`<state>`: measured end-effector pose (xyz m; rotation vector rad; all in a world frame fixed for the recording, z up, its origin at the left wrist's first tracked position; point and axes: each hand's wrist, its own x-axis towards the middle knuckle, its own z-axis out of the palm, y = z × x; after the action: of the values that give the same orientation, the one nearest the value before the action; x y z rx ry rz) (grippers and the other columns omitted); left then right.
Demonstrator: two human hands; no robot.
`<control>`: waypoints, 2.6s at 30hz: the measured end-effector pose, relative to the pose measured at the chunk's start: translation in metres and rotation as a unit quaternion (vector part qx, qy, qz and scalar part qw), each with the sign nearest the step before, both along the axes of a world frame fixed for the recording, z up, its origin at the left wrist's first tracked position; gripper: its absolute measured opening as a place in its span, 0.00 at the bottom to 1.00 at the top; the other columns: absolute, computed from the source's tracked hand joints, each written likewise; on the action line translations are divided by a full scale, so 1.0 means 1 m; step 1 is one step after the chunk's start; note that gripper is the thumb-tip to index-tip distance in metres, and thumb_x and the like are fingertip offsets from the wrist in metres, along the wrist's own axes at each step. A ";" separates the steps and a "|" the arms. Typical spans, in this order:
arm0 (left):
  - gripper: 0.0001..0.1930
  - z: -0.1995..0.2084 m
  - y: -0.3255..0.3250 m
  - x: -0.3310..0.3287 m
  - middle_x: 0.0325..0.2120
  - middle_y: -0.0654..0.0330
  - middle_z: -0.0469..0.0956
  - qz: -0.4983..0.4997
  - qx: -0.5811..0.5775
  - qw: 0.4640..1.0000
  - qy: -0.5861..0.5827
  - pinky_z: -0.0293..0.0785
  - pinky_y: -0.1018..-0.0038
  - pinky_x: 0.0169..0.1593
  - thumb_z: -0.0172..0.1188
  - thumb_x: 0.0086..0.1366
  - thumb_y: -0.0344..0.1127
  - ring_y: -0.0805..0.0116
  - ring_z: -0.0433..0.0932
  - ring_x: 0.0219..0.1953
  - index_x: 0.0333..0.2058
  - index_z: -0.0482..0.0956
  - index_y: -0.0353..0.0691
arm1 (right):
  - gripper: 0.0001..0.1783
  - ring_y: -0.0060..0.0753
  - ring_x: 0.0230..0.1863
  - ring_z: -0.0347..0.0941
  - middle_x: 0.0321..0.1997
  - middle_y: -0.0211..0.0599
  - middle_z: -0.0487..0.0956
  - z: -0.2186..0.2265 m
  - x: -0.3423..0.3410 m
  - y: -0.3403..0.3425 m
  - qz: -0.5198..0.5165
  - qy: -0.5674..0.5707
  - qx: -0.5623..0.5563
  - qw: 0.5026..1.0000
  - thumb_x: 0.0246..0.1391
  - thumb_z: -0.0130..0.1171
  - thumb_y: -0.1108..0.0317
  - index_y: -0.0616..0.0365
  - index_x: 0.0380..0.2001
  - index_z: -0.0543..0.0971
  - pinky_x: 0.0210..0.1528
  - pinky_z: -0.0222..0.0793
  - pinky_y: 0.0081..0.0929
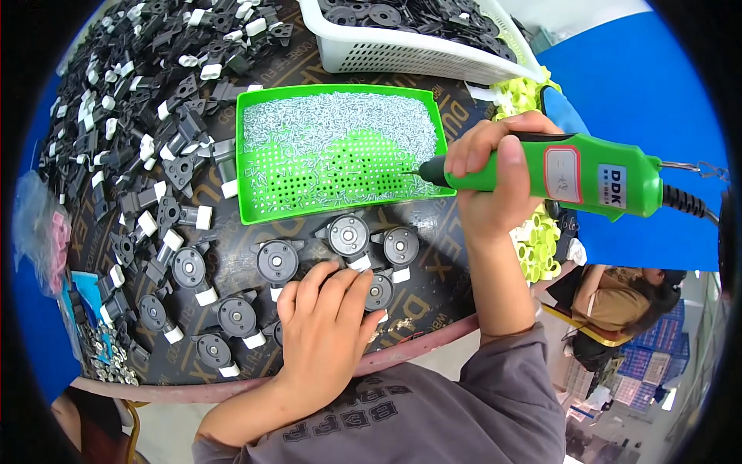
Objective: The recorder is assembling small mechanical components by hand and using an electric screwdriver to secure them.
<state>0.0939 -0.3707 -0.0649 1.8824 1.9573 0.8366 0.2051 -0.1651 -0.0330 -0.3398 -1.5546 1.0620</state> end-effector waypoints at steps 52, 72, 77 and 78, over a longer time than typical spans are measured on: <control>0.23 -0.001 0.006 0.000 0.40 0.62 0.77 0.027 0.004 1.000 -0.007 0.57 0.61 0.56 0.69 0.49 0.41 0.63 0.70 0.53 0.44 0.78 0.39 | 0.16 0.30 0.20 0.69 0.22 0.35 0.72 0.044 0.014 -0.075 0.300 -0.058 0.018 0.952 0.57 0.58 0.68 0.57 0.44 0.63 0.21 0.71 0.28; 0.26 0.000 0.005 -0.003 0.44 0.61 0.75 0.022 -0.005 1.000 0.009 0.57 0.59 0.55 0.69 0.49 0.42 0.59 0.68 0.54 0.47 0.78 0.38 | 0.11 0.27 0.18 0.63 0.19 0.36 0.67 -0.001 -0.014 -0.003 -0.012 -0.033 -0.002 0.999 0.60 0.50 0.71 0.58 0.44 0.64 0.21 0.66 0.28; 0.25 0.000 0.004 -0.001 0.44 0.60 0.75 0.019 0.001 1.000 0.004 0.57 0.59 0.56 0.69 0.50 0.41 0.59 0.68 0.54 0.47 0.78 0.37 | 0.11 0.27 0.17 0.63 0.19 0.35 0.67 -0.003 -0.011 -0.003 -0.016 -0.022 -0.002 1.000 0.60 0.50 0.71 0.58 0.44 0.63 0.21 0.66 0.28; 0.25 0.000 0.004 -0.001 0.44 0.60 0.75 0.019 0.003 1.000 0.003 0.57 0.59 0.56 0.69 0.50 0.41 0.58 0.68 0.54 0.47 0.78 0.37 | 0.11 0.27 0.17 0.63 0.19 0.35 0.67 -0.003 -0.011 -0.003 -0.017 -0.018 -0.005 1.000 0.60 0.50 0.70 0.57 0.44 0.64 0.21 0.65 0.28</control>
<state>0.0927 -0.3667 -0.0652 1.8598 2.0019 0.8479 0.1944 -0.1684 -0.0360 -0.3930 -1.5710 1.0441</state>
